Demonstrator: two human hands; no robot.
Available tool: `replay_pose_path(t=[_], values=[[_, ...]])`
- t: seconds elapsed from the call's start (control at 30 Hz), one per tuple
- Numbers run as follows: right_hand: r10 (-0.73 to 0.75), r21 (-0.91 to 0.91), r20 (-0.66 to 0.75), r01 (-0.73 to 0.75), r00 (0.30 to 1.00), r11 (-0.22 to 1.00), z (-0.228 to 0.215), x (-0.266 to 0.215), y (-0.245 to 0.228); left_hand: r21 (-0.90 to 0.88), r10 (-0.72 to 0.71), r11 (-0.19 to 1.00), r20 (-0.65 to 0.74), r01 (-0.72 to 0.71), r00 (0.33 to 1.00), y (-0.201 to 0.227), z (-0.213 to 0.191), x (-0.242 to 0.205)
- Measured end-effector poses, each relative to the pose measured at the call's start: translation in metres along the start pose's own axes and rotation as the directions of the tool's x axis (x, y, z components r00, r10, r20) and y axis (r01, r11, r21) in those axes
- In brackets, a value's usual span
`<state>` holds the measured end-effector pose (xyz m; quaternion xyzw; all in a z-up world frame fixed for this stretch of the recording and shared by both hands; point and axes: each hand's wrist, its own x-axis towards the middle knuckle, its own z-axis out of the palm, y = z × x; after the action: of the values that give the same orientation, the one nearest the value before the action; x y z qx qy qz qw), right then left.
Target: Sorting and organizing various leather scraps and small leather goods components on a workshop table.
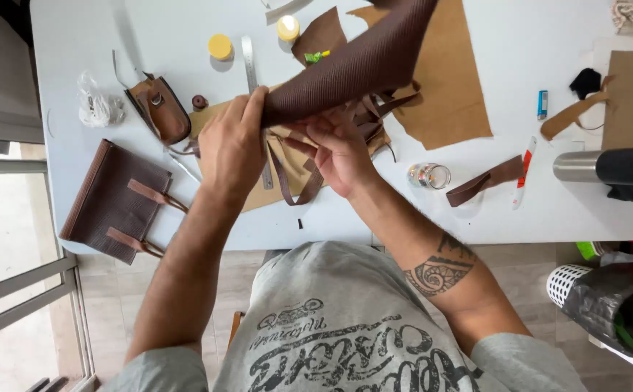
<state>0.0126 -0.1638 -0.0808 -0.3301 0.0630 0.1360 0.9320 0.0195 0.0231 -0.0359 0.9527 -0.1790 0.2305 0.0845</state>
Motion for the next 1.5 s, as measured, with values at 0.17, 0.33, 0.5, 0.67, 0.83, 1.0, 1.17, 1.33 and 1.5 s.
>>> replay_pose_path(t=[0.17,0.33,0.5,0.67,0.83,1.0,1.17,1.33,1.5], values=[[-0.024,-0.010,-0.192,0.022,0.981,1.000,-0.006,0.000,0.006,0.101,0.143,0.987,-0.157,-0.128,0.977,0.039,0.000,0.000],[0.001,0.028,-0.205,0.005,0.979,1.000,-0.023,0.006,-0.005,-0.195,-0.266,0.849,0.645,0.491,0.717,0.027,0.001,-0.006],[-0.009,-0.002,-0.397,0.009,0.918,1.000,-0.024,-0.003,-0.003,0.246,0.074,0.968,-0.109,-0.045,0.991,0.047,0.034,-0.032],[-0.016,0.088,-0.347,0.050,0.938,0.995,-0.041,0.005,-0.010,-0.237,-0.132,0.942,0.393,0.239,0.910,0.041,0.012,-0.018],[-0.023,-0.121,-0.470,-0.038,0.882,0.992,-0.035,-0.004,-0.012,-0.163,-0.099,0.969,0.432,0.186,0.896,0.040,0.063,-0.043],[0.012,0.120,-0.425,0.044,0.905,0.992,-0.040,-0.007,-0.035,-0.287,-0.120,0.864,0.679,0.413,0.724,0.052,0.007,-0.004],[0.007,0.033,-0.376,0.005,0.927,0.999,-0.085,-0.002,-0.029,-0.254,-0.137,0.898,0.613,0.359,0.778,0.058,0.044,-0.027],[0.009,-0.197,-0.504,-0.124,0.864,0.973,-0.030,-0.023,-0.039,-0.034,-0.020,0.999,-0.035,0.018,0.999,0.117,0.067,-0.023],[-0.219,-0.214,-0.530,0.120,0.819,0.969,-0.114,-0.007,-0.066,-0.713,0.067,0.699,0.149,0.060,0.987,0.163,0.035,-0.014]])
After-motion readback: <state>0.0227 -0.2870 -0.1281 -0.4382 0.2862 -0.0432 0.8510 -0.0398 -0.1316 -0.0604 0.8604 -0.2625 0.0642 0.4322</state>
